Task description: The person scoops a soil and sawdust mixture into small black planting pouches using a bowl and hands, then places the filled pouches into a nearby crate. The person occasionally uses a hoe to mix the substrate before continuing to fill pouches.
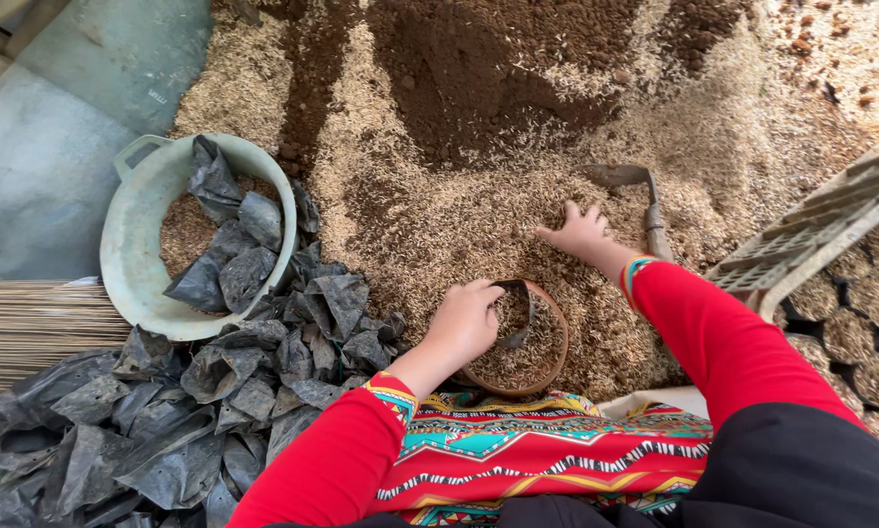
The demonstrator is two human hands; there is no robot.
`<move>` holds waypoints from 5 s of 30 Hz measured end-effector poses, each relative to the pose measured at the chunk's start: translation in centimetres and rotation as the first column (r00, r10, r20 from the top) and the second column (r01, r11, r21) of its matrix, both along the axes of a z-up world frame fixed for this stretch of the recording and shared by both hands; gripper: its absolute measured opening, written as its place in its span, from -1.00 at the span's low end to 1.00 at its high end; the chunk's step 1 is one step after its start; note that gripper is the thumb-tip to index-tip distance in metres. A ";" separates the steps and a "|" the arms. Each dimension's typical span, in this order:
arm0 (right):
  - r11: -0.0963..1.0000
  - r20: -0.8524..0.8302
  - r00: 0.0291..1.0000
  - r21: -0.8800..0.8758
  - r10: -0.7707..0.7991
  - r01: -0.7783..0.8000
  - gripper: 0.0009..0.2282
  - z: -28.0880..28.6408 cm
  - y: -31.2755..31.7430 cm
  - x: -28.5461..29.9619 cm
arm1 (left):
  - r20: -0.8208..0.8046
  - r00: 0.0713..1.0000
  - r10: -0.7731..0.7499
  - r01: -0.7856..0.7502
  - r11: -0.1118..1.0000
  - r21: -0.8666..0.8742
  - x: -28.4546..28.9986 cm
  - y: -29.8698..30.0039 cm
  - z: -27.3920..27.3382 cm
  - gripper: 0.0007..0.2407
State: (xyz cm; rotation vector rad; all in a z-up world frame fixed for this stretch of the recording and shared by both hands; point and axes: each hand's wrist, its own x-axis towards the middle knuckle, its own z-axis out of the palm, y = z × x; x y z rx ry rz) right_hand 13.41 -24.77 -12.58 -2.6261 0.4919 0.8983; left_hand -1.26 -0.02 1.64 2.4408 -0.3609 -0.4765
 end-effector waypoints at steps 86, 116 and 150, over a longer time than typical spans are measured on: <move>0.562 0.629 0.625 0.337 0.463 -0.755 -0.62 19.4 5.4 -13.7 | 0.119 0.990 0.076 -0.051 0.978 -0.201 0.8 1.8 -3.1 -0.69; 0.549 0.734 0.406 0.054 0.545 -0.834 -0.22 10.8 1.2 -16.6 | -0.023 0.991 0.130 -0.130 0.991 0.028 1.4 2.0 0.0 -0.70; 0.351 0.630 0.678 0.580 0.378 -0.735 -0.72 13.8 2.1 -9.7 | -0.620 0.782 0.064 0.030 0.990 0.140 1.4 2.1 0.4 -0.67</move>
